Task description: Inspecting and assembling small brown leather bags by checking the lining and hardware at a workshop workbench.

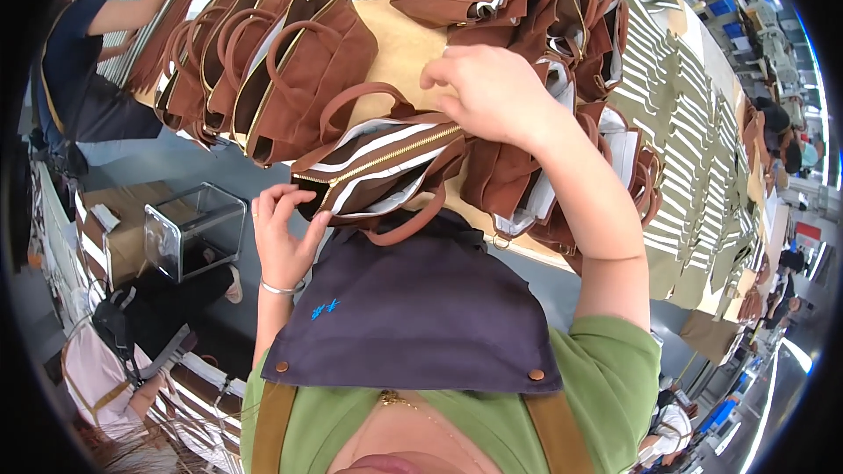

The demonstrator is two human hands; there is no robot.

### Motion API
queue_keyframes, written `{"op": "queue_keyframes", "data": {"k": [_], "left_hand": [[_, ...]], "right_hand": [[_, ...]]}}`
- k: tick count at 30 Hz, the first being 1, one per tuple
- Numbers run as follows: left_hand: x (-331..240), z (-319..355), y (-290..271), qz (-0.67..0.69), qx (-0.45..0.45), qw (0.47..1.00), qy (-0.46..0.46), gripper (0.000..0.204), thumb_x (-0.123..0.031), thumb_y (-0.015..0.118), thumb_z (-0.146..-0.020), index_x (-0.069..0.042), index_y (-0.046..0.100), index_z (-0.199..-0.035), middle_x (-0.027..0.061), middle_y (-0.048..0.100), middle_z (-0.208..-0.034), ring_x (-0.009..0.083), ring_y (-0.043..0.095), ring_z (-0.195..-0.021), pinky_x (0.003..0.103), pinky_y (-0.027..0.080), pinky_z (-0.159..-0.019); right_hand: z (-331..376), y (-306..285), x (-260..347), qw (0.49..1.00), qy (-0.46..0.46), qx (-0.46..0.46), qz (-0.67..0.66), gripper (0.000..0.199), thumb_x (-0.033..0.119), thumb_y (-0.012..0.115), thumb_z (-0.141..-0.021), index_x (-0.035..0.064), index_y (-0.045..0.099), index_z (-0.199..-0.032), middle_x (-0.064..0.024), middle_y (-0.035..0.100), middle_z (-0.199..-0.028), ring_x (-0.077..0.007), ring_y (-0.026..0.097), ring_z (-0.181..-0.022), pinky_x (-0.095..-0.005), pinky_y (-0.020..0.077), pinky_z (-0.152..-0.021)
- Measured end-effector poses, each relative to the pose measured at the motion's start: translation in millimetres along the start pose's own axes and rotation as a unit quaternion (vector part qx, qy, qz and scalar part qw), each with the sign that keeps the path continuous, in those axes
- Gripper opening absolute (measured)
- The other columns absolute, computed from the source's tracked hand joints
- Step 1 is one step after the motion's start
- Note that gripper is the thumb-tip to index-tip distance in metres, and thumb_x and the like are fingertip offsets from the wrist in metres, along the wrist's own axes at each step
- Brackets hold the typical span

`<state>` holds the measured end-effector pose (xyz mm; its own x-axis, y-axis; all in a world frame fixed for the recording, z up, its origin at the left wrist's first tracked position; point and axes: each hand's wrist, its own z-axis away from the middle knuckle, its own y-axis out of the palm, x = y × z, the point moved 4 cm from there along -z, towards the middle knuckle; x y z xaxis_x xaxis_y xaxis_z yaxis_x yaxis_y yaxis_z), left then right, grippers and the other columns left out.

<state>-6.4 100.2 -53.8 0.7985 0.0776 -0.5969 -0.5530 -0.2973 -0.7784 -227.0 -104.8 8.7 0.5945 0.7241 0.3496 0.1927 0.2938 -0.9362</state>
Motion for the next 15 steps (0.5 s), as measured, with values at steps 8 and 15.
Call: {"op": "queue_keyframes", "data": {"k": [8,15], "left_hand": [[37.8,23.4,26.2,0.044,0.039,0.997,-0.050,0.023,-0.013,0.079,-0.076,-0.005,0.067,-0.094,0.0126,0.053,-0.120,0.0305,0.049,-0.108,0.038,0.044,-0.091],[86.4,44.3,25.5,0.191,-0.107,0.949,-0.228,0.014,-0.013,0.069,-0.089,0.000,0.061,-0.089,0.0111,0.045,-0.131,0.0239,0.050,-0.114,0.036,0.045,-0.095]], "right_hand": [[-2.5,80.8,-68.1,0.902,0.087,0.333,-0.261,0.049,0.009,0.055,-0.081,0.0051,0.052,-0.130,-0.0086,0.063,-0.109,-0.0210,0.059,-0.100,-0.0308,0.0464,-0.088],[31.0,96.3,-27.8,0.881,0.078,0.366,-0.290,0.049,0.020,0.067,-0.085,0.0069,0.050,-0.129,-0.0116,0.058,-0.113,-0.0232,0.061,-0.098,-0.0331,0.0489,-0.089]]}}
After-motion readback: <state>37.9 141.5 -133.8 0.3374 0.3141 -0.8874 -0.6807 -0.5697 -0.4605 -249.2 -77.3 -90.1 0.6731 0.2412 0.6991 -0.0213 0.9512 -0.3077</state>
